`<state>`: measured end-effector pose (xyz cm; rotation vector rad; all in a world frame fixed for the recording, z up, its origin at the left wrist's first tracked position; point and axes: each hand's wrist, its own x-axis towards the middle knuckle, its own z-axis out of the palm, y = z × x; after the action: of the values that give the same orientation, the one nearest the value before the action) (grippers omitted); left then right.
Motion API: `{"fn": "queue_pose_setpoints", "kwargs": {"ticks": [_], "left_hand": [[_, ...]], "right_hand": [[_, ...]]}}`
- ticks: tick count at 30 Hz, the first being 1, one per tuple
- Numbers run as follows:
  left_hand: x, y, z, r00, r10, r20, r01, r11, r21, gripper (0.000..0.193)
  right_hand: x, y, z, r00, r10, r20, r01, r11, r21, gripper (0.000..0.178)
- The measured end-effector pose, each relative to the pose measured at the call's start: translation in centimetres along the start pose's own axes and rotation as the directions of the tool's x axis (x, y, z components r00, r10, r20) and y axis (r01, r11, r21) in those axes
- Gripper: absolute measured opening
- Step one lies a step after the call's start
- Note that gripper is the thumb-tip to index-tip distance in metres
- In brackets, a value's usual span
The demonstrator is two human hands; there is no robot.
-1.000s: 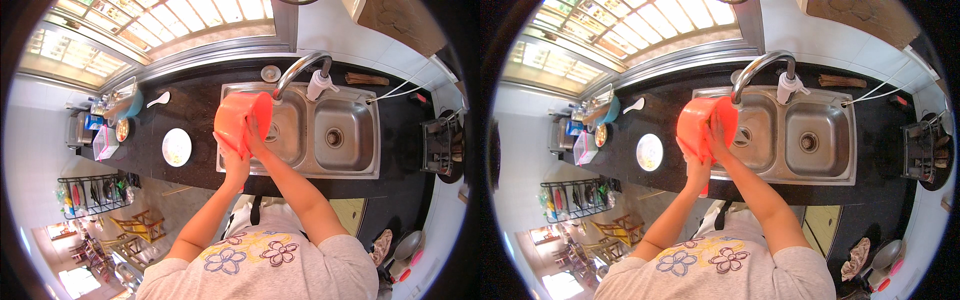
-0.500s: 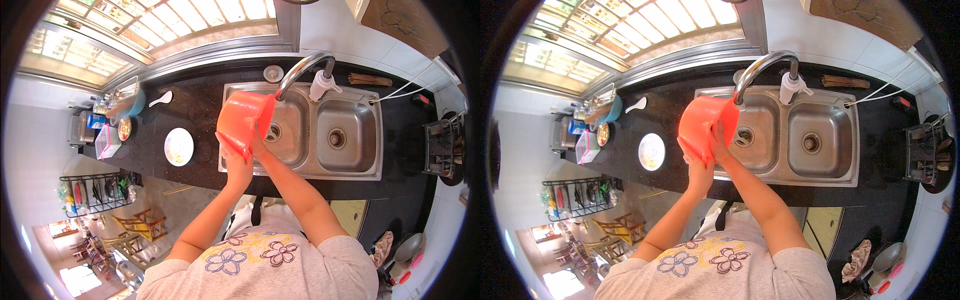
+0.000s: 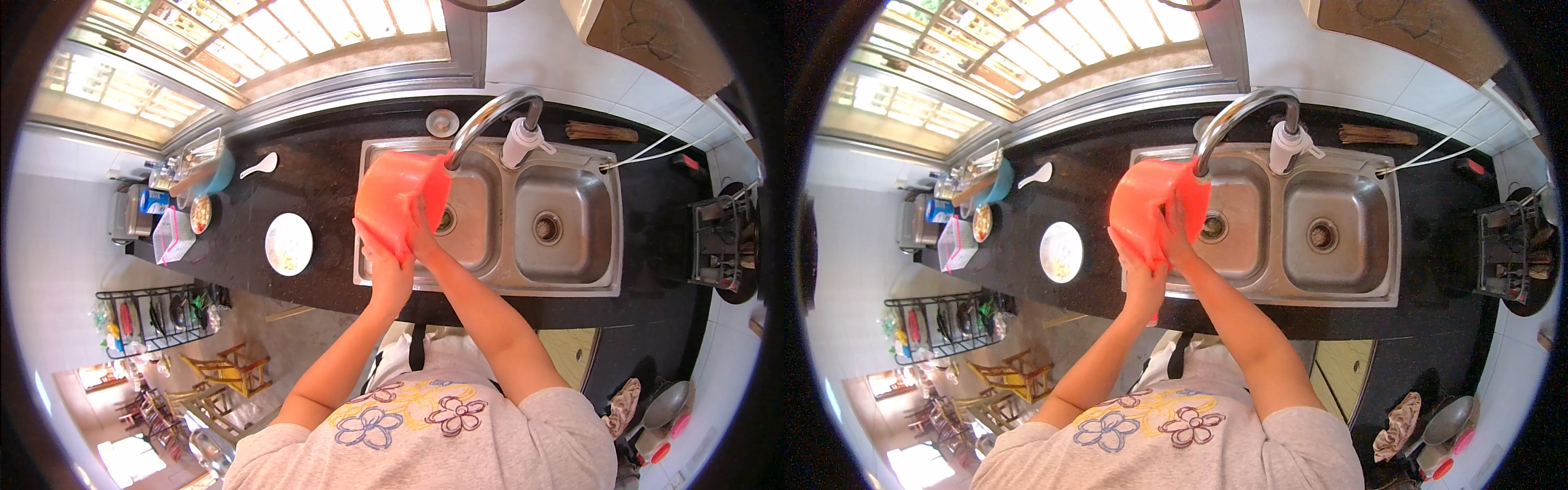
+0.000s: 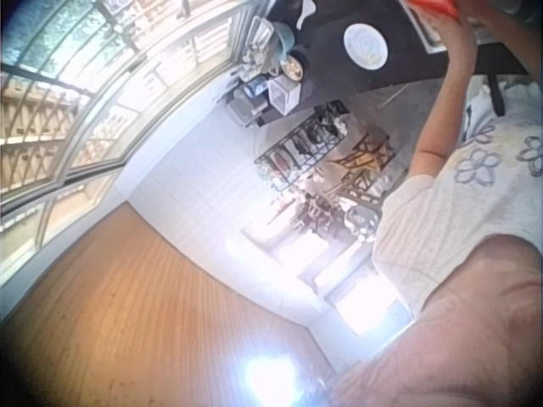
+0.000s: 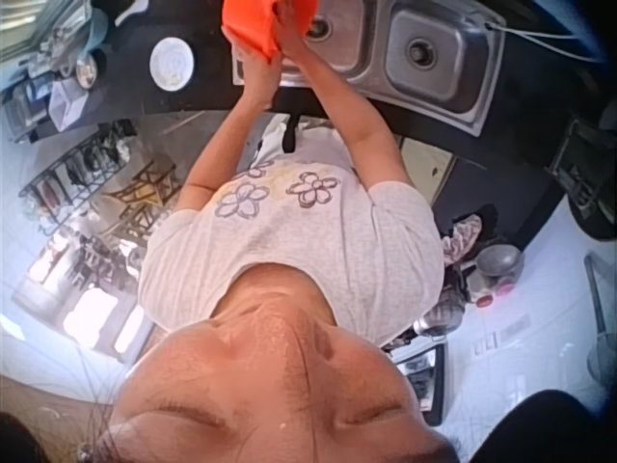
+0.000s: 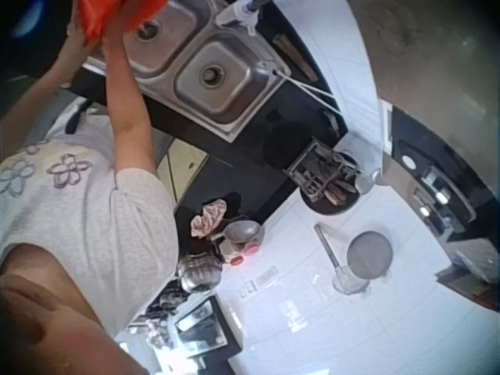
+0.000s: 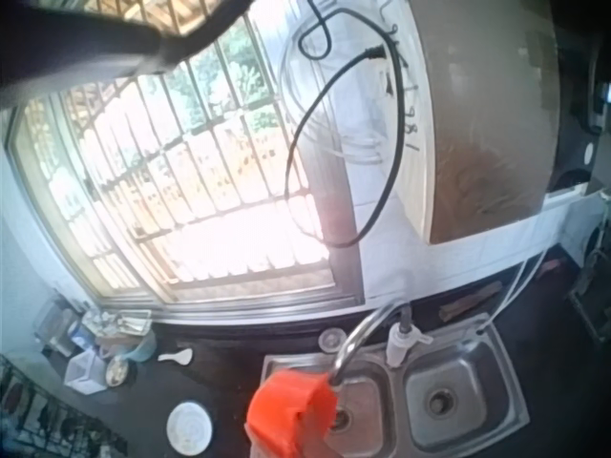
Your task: The person washes shredded vegetables in a colander under running water, then transfers them to a bowl. They stir-fry meat and vegetables in a wok using a spatula, add water from a plate, and stir a pot of soup. The person cleans the countertop with a cloth and handles various containers and ingredients.
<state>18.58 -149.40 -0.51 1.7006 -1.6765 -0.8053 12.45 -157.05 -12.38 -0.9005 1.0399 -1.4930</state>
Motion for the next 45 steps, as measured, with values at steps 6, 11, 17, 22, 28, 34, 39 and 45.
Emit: {"fn": "queue_pose_setpoints", "kwargs": {"ticks": [6, 11, 17, 22, 28, 34, 39, 45], "left_hand": [[2.4, -3.0, 0.5, 0.769, -0.341, 0.54, 0.638, 0.362, -0.68, 0.057], [2.0, -3.2, 2.3, 0.596, -0.391, 0.701, 0.767, 0.021, -0.641, 0.041], [2.5, -2.6, 4.0, 0.61, -0.267, 0.746, 0.761, -0.064, -0.645, 0.038], [2.9, -2.3, 3.9, 0.608, -0.282, 0.743, 0.757, -0.077, -0.649, 0.037], [3.5, -2.1, 3.9, 0.623, -0.275, 0.732, 0.755, -0.035, -0.655, 0.035], [4.1, -2.0, 4.5, 0.557, -0.362, 0.748, 0.807, 0.02, -0.591, 0.034], [4.8, -1.8, 5.0, 0.501, -0.344, 0.794, 0.856, 0.064, -0.512, 0.036], [4.5, -2.9, 4.9, 0.494, -0.406, 0.769, 0.869, 0.223, -0.441, 0.047]], "right_hand": [[0.1, -4.6, -3.6, 0.98, -0.184, 0.075, 0.18, 0.665, -0.725, 0.042], [-0.6, -14.0, -8.5, 0.971, -0.233, 0.056, 0.201, 0.665, -0.719, 0.03], [5.4, -10.7, -22.0, 0.805, -0.57, -0.163, -0.008, 0.265, -0.964, 0.049], [6.7, -8.2, -25.9, 0.938, -0.269, -0.217, -0.23, -0.019, -0.973, 0.059], [6.3, -6.9, -26.9, 0.946, -0.14, -0.293, -0.29, 0.045, -0.956, 0.058], [6.3, -5.8, -28.6, 0.965, -0.053, -0.257, -0.251, 0.109, -0.962, 0.056], [5.2, -6.3, -30.0, 0.956, -0.225, -0.188, -0.161, 0.136, -0.978, 0.039], [2.1, -14.6, -14.2, 0.959, -0.244, 0.146, 0.258, 0.532, -0.806, 0.014]]}}
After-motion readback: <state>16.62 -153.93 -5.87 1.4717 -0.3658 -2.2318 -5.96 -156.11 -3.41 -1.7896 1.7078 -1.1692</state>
